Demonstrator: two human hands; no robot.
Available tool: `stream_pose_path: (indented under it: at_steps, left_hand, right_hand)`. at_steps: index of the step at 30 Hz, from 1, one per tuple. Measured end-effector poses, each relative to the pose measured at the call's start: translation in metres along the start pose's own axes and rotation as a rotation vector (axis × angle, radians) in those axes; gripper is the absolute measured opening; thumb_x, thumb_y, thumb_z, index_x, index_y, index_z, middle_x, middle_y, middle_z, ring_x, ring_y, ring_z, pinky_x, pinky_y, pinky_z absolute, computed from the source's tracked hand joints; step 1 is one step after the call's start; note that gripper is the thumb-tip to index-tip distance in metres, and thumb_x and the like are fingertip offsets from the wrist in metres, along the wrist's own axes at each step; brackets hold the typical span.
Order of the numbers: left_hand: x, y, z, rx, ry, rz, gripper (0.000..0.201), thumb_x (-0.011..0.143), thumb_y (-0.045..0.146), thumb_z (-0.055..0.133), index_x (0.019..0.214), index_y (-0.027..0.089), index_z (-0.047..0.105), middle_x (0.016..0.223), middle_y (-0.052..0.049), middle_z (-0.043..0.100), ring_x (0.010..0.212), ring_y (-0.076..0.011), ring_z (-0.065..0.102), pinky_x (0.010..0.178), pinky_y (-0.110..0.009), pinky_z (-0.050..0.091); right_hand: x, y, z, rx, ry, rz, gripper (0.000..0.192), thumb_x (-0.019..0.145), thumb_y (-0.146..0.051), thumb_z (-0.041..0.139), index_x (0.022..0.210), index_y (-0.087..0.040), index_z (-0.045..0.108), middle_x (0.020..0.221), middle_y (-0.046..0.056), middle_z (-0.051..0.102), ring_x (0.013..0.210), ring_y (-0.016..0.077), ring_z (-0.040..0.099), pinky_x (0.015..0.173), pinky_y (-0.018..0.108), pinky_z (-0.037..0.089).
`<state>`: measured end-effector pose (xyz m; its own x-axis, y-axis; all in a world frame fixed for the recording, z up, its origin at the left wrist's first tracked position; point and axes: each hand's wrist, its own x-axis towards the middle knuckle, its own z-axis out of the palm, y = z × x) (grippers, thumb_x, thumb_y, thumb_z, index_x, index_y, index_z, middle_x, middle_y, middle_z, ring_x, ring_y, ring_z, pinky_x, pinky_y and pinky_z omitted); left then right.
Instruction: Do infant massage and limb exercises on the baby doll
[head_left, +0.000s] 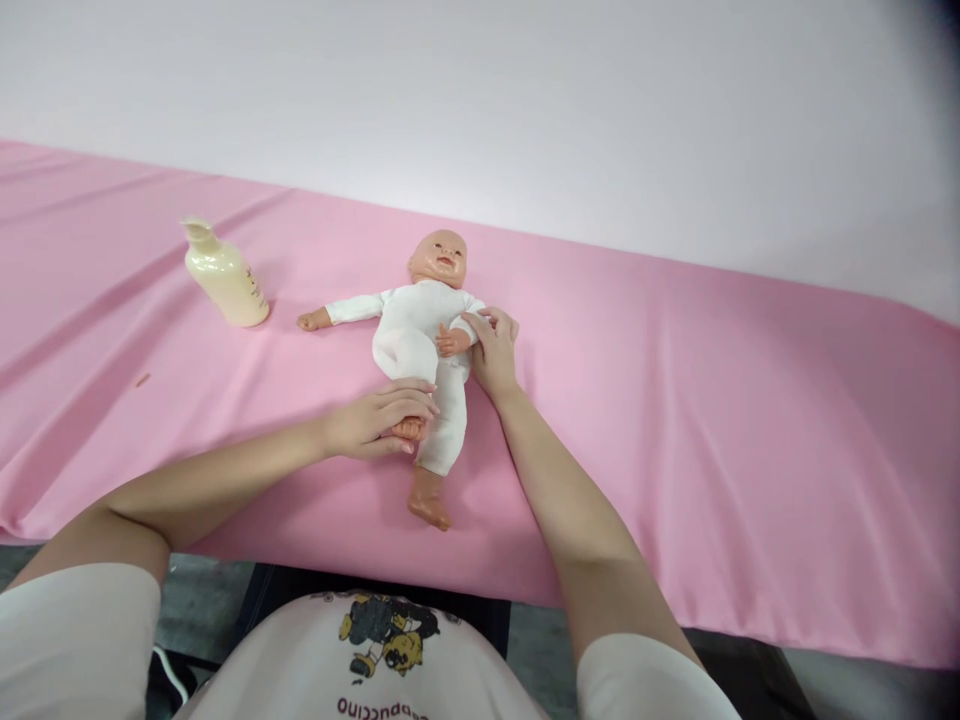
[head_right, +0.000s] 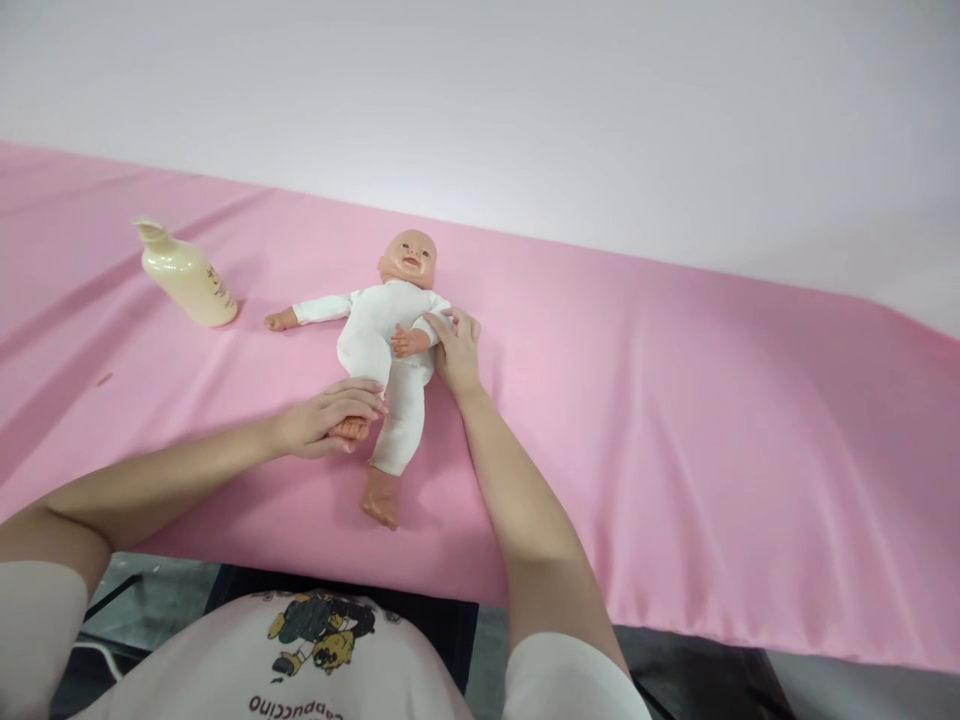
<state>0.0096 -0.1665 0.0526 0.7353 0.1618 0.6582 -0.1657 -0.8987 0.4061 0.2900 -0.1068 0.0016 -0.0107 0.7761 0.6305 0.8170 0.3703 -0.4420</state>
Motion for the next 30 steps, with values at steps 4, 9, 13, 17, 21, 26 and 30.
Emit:
stream_pose_path:
  at_steps: [4, 9, 13, 17, 21, 26, 30]
  left_hand:
    - [0.001, 0.001, 0.001, 0.033, -0.01, -0.003, 0.04, 0.101, 0.047, 0.051, 0.125, 0.016, 0.057, 0.118, -0.016, 0.07, 0.135, -0.0293, 0.055, 0.107, -0.049, 0.054]
    - [0.002, 0.006, -0.001, 0.053, 0.02, 0.03, 0.039, 0.101, 0.047, 0.051, 0.123, 0.016, 0.058, 0.112, -0.015, 0.072, 0.13, -0.0276, 0.058, 0.105, -0.047, 0.056]
    - [0.002, 0.014, 0.001, 0.133, 0.028, 0.1, 0.041, 0.102, 0.049, 0.046, 0.122, 0.015, 0.059, 0.106, -0.014, 0.073, 0.124, -0.0264, 0.061, 0.103, -0.044, 0.056]
    - [0.001, 0.026, 0.008, 0.233, -0.1, 0.124, 0.037, 0.102, 0.049, 0.048, 0.11, 0.016, 0.062, 0.099, -0.011, 0.073, 0.113, -0.0243, 0.063, 0.095, -0.036, 0.057]
    - [0.0, 0.037, 0.018, 0.308, -0.263, 0.025, 0.033, 0.1, 0.048, 0.052, 0.101, 0.018, 0.064, 0.097, -0.009, 0.072, 0.11, -0.0253, 0.058, 0.07, -0.028, 0.053]
    - [-0.001, 0.041, 0.021, 0.271, -0.304, -0.022, 0.031, 0.1, 0.048, 0.053, 0.1, 0.019, 0.063, 0.097, -0.008, 0.071, 0.108, -0.0247, 0.055, 0.065, -0.027, 0.048]
    - [-0.002, 0.04, 0.02, 0.241, -0.306, -0.009, 0.033, 0.098, 0.05, 0.056, 0.103, 0.018, 0.062, 0.095, -0.008, 0.071, 0.11, -0.0252, 0.056, 0.073, -0.028, 0.051]
  right_hand:
    - [0.0, -0.002, 0.0, -0.01, -0.018, -0.02, 0.042, 0.097, -0.021, 0.041, 0.128, -0.031, 0.067, 0.131, 0.01, 0.052, 0.123, 0.0274, 0.047, 0.11, 0.05, 0.042]
    - [0.001, 0.003, 0.003, 0.074, 0.034, 0.027, 0.043, 0.093, -0.02, 0.045, 0.128, -0.031, 0.066, 0.128, 0.01, 0.054, 0.122, 0.0274, 0.05, 0.11, 0.052, 0.041]
    - [0.003, 0.017, 0.008, 0.217, 0.125, 0.117, 0.041, 0.093, -0.031, 0.047, 0.133, -0.028, 0.06, 0.128, 0.01, 0.058, 0.125, 0.0274, 0.053, 0.114, 0.055, 0.039]
    - [0.003, 0.028, 0.012, 0.41, 0.191, 0.26, 0.051, 0.095, -0.045, 0.049, 0.139, -0.022, 0.048, 0.137, 0.014, 0.056, 0.129, 0.0253, 0.054, 0.112, 0.05, 0.045]
    - [0.001, 0.032, 0.015, 0.531, 0.23, 0.449, 0.047, 0.094, -0.056, 0.05, 0.123, -0.019, 0.056, 0.123, 0.013, 0.065, 0.119, 0.0241, 0.062, 0.108, 0.047, 0.049]
    - [0.002, 0.037, 0.016, 0.651, 0.248, 0.514, 0.06, 0.091, -0.062, 0.054, 0.133, -0.02, 0.051, 0.14, 0.015, 0.058, 0.136, 0.0244, 0.055, 0.117, 0.048, 0.043]
    - [0.003, 0.042, 0.018, 0.676, 0.275, 0.498, 0.063, 0.09, -0.061, 0.058, 0.138, -0.021, 0.049, 0.149, 0.016, 0.053, 0.145, 0.0241, 0.047, 0.122, 0.049, 0.037]
